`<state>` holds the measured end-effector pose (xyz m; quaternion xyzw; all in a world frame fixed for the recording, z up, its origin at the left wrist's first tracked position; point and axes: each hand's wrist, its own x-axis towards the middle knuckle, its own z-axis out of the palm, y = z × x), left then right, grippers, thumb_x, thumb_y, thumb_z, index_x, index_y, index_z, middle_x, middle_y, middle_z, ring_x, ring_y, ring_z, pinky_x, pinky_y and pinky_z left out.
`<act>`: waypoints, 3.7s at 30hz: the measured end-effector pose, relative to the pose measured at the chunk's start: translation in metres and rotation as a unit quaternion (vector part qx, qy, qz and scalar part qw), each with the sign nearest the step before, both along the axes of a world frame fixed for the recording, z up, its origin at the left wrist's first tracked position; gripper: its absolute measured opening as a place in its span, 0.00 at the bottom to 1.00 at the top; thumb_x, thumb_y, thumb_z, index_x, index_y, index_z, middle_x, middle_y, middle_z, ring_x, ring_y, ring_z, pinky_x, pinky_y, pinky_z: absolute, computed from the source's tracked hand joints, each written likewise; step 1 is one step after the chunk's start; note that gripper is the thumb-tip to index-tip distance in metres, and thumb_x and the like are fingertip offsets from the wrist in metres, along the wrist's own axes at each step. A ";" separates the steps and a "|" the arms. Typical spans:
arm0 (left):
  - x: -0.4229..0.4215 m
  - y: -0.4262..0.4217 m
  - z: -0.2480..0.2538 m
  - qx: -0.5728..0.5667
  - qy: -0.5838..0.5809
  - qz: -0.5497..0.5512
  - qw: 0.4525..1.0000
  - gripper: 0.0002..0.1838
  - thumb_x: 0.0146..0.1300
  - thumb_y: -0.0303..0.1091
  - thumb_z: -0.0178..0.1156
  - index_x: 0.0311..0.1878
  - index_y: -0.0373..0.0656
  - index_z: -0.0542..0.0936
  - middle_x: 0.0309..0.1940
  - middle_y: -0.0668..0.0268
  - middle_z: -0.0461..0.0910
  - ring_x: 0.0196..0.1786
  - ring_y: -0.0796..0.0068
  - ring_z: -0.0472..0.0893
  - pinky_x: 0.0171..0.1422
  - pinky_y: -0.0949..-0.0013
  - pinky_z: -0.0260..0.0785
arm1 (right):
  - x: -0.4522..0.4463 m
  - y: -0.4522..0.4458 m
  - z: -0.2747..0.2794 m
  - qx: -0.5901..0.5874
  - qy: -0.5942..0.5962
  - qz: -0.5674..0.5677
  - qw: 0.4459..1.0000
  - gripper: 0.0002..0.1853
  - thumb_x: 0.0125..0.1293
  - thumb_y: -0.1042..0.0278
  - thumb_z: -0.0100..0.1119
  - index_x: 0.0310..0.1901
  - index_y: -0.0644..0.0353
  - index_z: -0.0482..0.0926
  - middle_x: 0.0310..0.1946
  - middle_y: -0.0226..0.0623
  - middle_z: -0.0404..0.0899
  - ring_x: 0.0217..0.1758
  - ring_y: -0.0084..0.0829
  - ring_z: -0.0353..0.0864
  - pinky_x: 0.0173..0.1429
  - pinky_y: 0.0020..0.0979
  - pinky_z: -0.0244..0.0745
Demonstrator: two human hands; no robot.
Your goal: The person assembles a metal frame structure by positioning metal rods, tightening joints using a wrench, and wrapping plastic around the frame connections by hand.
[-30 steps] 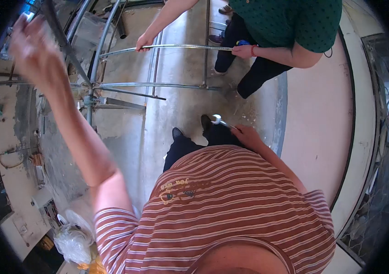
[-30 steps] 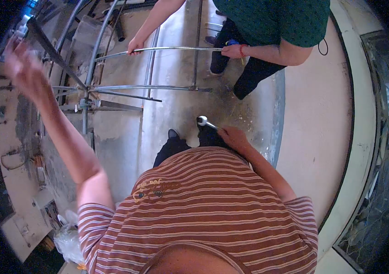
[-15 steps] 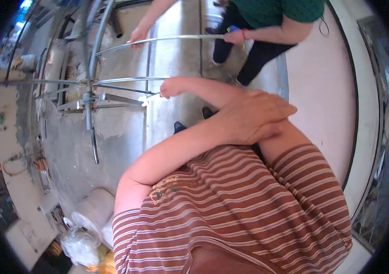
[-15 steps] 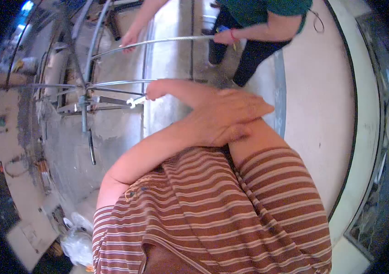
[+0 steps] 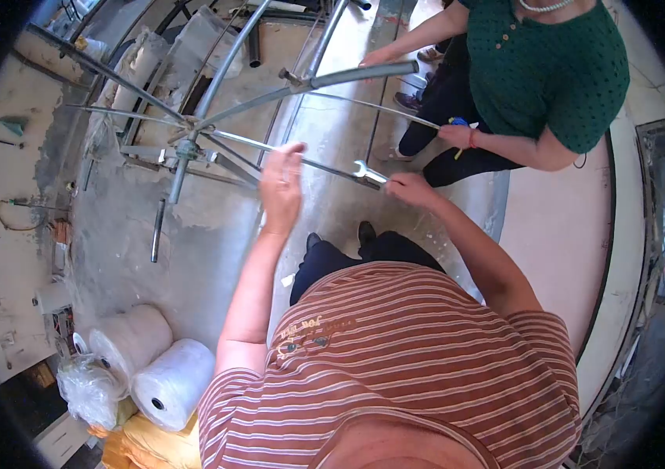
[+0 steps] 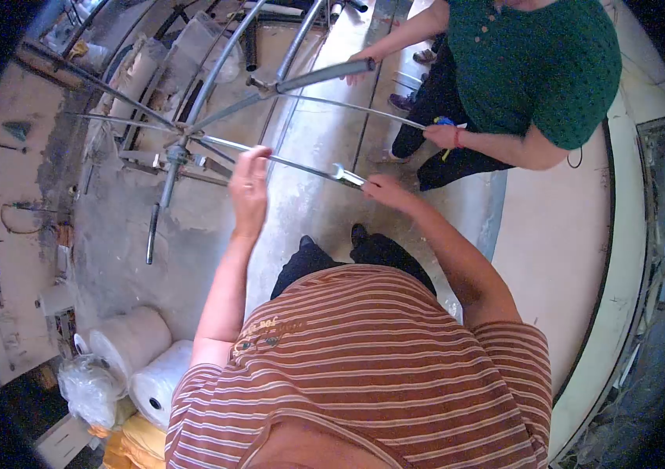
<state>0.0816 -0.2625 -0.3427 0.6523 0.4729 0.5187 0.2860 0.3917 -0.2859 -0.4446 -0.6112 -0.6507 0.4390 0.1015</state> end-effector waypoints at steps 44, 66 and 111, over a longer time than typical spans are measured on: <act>0.041 0.141 -0.143 -0.051 0.326 -0.214 0.919 0.14 0.51 0.46 0.65 0.37 0.48 0.82 0.31 0.63 0.78 0.39 0.58 0.77 0.46 0.55 0.65 | -0.114 0.040 0.028 -0.173 0.362 -0.325 0.856 0.27 0.68 0.42 0.48 0.39 0.63 0.82 0.18 0.31 0.71 0.24 0.27 0.77 0.40 0.30 0.78; -0.044 0.034 -0.082 -0.487 -0.020 -0.253 0.836 0.15 0.68 0.41 0.58 0.51 0.41 0.79 0.29 0.70 0.79 0.30 0.82 0.76 0.34 0.75 0.69 | -0.183 0.074 0.056 -0.109 0.588 -0.475 0.646 0.23 0.76 0.51 0.45 0.64 0.55 0.64 0.52 0.38 0.76 0.59 0.37 0.76 0.62 0.42 0.70; 0.221 -0.042 -0.061 -0.448 -0.558 -0.111 0.690 0.25 0.69 0.41 0.57 0.61 0.45 0.58 0.50 0.65 0.69 0.53 0.73 0.72 0.58 0.64 0.64 | -0.059 0.152 0.023 -0.354 0.129 0.015 0.926 0.24 0.73 0.45 0.47 0.39 0.64 0.70 0.14 0.24 0.61 0.15 0.21 0.61 0.22 0.29 0.63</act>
